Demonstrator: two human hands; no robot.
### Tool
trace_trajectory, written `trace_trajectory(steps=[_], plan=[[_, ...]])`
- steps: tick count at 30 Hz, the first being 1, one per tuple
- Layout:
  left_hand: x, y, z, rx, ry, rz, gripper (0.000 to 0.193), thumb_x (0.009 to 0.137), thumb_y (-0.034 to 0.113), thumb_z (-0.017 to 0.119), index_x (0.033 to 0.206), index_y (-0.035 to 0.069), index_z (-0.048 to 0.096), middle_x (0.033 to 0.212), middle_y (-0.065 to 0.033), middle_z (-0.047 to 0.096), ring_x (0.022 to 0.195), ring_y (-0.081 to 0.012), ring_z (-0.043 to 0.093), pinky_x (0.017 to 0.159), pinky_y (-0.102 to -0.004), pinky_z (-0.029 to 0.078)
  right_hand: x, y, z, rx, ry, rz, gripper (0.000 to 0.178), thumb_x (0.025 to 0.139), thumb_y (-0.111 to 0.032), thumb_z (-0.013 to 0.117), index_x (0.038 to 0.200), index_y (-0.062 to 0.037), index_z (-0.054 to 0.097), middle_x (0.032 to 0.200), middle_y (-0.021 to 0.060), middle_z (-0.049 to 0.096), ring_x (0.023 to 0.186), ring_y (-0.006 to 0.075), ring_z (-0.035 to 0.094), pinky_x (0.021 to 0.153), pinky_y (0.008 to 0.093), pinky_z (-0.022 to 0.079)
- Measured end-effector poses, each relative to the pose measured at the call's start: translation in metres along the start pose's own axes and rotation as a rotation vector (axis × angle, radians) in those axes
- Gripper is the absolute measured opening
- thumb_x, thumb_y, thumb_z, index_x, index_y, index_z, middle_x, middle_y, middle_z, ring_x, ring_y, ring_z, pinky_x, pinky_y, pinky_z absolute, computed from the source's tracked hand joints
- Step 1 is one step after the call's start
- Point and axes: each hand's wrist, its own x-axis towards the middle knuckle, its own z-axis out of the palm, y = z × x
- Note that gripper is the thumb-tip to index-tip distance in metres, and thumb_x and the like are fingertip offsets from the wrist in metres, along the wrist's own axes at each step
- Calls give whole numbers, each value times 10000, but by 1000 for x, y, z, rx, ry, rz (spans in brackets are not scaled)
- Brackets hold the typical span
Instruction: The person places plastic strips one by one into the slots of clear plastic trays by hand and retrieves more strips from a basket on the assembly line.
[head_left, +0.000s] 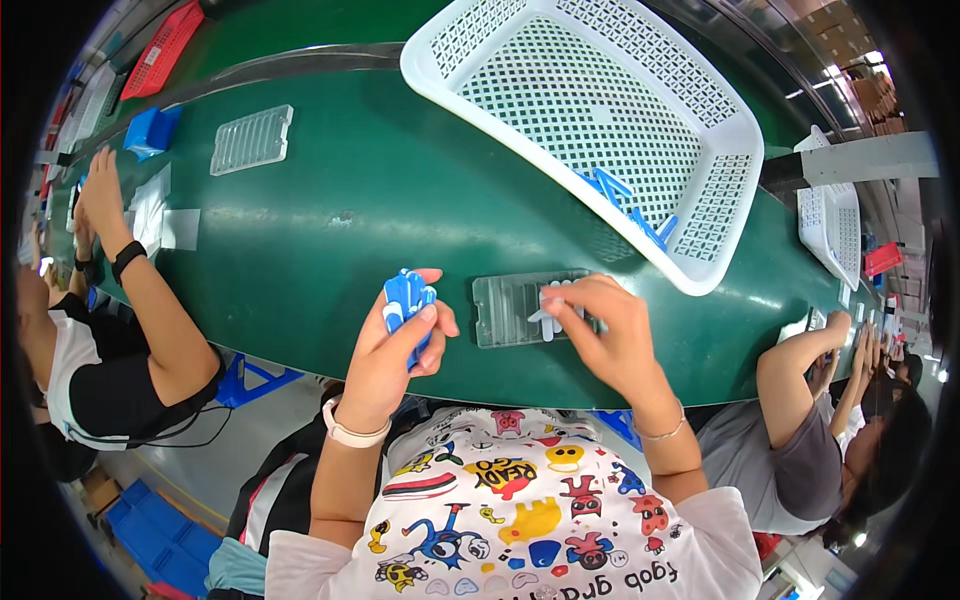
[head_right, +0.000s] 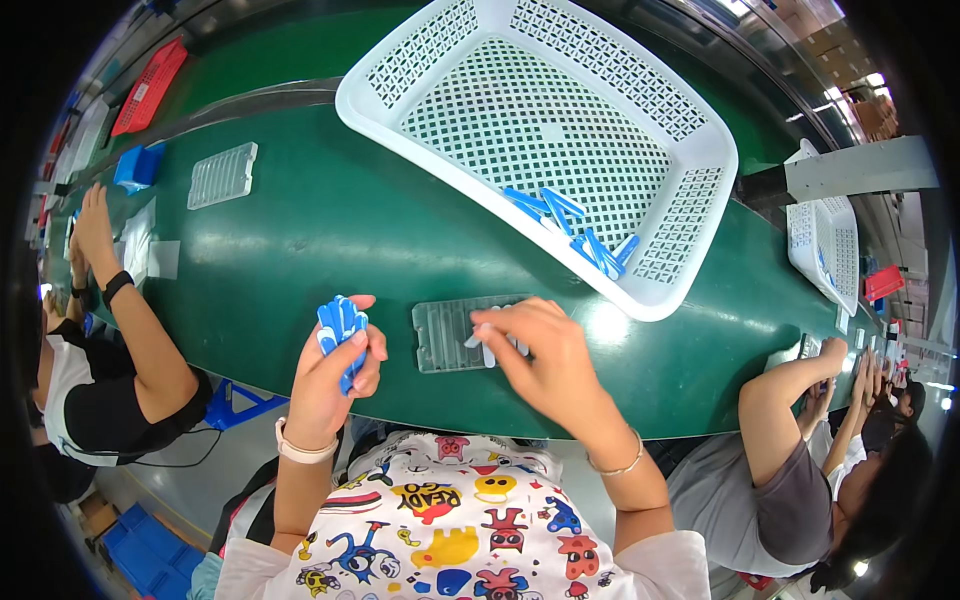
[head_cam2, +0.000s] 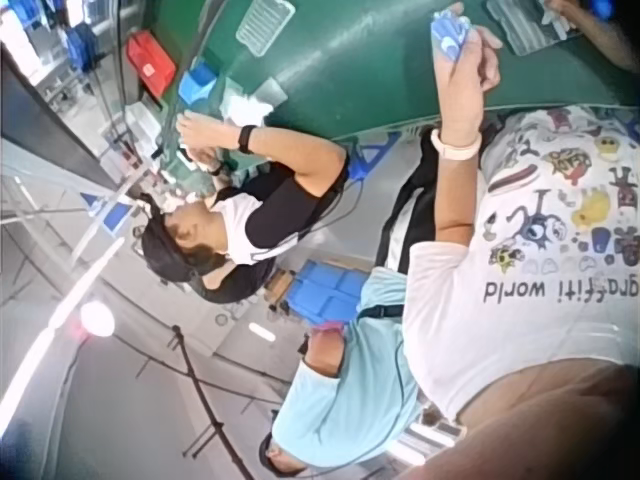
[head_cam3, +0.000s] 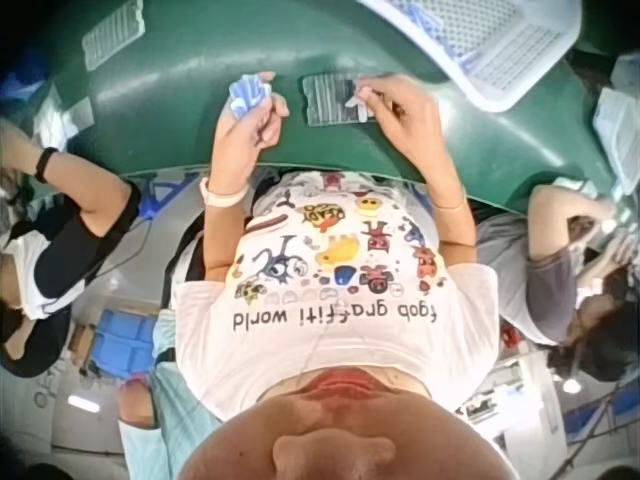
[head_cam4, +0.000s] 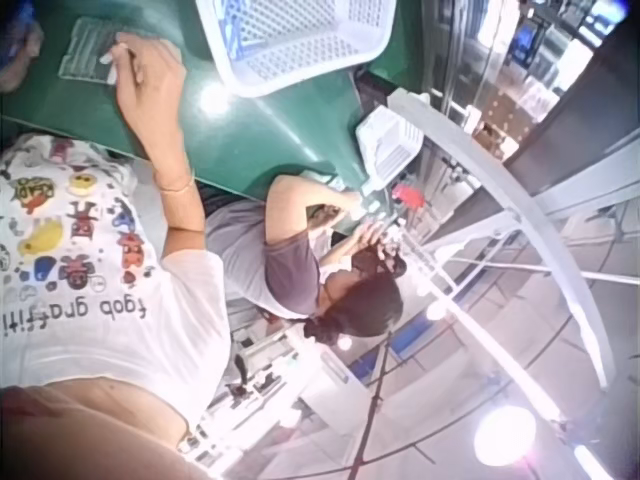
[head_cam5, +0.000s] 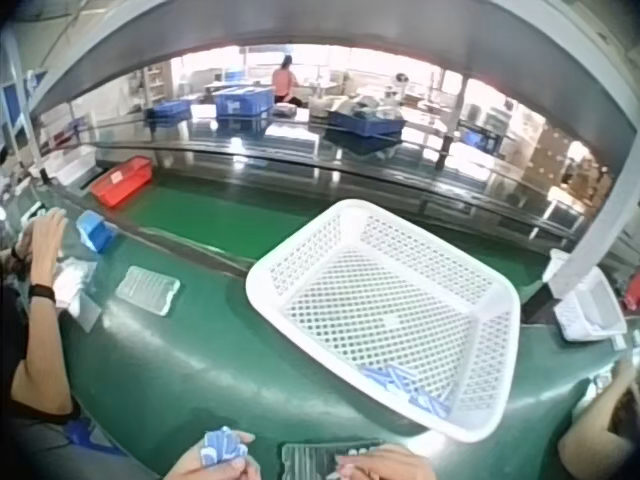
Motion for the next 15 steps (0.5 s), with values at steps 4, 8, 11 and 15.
trace_trajectory(steps=[4, 8, 11, 15], plan=[[3, -4, -8, 111, -87, 11, 190, 934, 151, 516, 1073, 22, 490, 822, -137, 615, 513, -77, 446, 431, -210, 307, 16, 9, 9, -31, -125, 153, 177, 735, -71, 708, 912, -73, 694, 733, 33, 628, 739, 223, 530, 707, 317, 404], [-5, 3, -14, 136, -82, -5, 167, 923, 152, 540, 1029, 27, 509, 811, -141, 622, 498, -75, 439, 447, -204, 329, 32, 4, 12, -209, -182, 67, 264, 705, -134, 737, 960, -93, 684, 895, 31, 583, 891, 230, 487, 759, 338, 387], [-13, 7, -10, 151, -113, -5, 163, 908, 105, 542, 1040, 16, 513, 788, -134, 631, 498, -61, 422, 468, -210, 352, 39, 4, 8, -184, -210, 133, 369, 669, -210, 768, 1000, -86, 664, 955, 57, 553, 935, 254, 475, 816, 370, 366], [-2, 0, -2, 158, -219, -55, 165, 910, 103, 550, 1043, 7, 536, 823, -92, 649, 503, -58, 428, 477, -206, 369, 35, 0, 6, -220, -190, 142, 330, 641, -178, 773, 935, -70, 668, 933, 53, 567, 953, 255, 486, 856, 387, 318]])
